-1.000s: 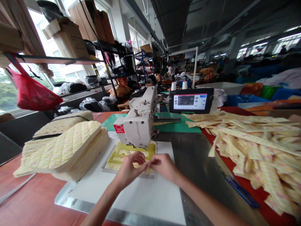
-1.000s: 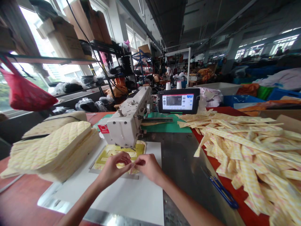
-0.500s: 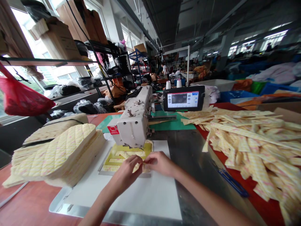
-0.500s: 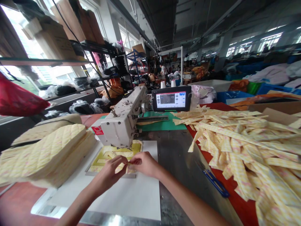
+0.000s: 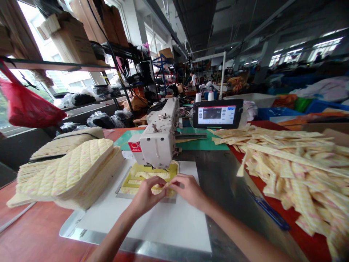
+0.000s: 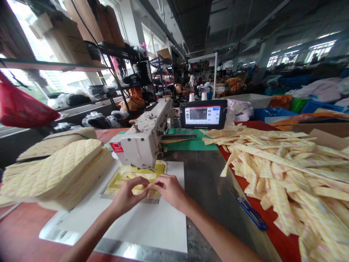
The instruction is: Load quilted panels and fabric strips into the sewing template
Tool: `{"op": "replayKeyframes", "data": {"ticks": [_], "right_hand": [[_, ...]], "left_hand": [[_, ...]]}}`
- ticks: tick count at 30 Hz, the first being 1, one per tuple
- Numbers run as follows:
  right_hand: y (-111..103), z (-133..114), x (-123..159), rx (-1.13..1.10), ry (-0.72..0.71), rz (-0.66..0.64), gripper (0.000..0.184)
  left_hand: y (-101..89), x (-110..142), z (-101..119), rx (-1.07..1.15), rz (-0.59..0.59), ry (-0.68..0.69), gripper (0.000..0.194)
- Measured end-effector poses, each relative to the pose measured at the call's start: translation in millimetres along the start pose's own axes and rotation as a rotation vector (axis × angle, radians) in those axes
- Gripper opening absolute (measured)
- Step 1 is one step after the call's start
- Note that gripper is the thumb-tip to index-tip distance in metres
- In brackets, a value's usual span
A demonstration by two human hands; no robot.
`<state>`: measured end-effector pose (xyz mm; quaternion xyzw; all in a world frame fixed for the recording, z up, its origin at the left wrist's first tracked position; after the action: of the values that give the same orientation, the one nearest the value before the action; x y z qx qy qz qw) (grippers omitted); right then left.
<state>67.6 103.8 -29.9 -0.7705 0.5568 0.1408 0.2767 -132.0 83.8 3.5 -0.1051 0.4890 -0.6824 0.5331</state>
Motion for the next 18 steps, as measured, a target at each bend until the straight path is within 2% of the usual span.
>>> {"op": "replayKeyframes", "data": {"ticks": [7,11,14,16,18], "right_hand": [[-2.1,3.8,3.3,-0.037,-0.004,0.044,0.012],[-3.4,3.6,3.3,-0.059,0.004,0.055,0.012],[-12.0,6.4,1.5,-0.081,0.065,-0.011,0.009],[-21.9,11.0,0.7,-0.087,0.136,-0.054,0.012],[-32.5,17.5,0.9,-0.109,0.188,-0.042,0.018]], "left_hand": [[8.8,2.8,-4.3,0.094,0.035,-0.023,0.006],[19.1,7.0,-6.9,0.13,0.136,0.02,0.004],[23.6,8.9,-4.6,0.034,0.158,0.157,0.007],[22.4,8.9,-2.7,-0.137,0.093,0.329,0.012],[17.6,7.4,-3.1,-0.354,0.008,0.501,0.013]]}}
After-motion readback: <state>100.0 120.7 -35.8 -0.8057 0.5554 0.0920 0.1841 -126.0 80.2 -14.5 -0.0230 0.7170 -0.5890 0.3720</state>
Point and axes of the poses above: each hand's wrist, its own x-axis away from the middle knuckle, its own y-axis out of the palm, z = x × y, the point moved 1 cm from there along -x, towards the middle knuckle, and after that the axes turned 9 degrees about -x, right-handed, at the moved point
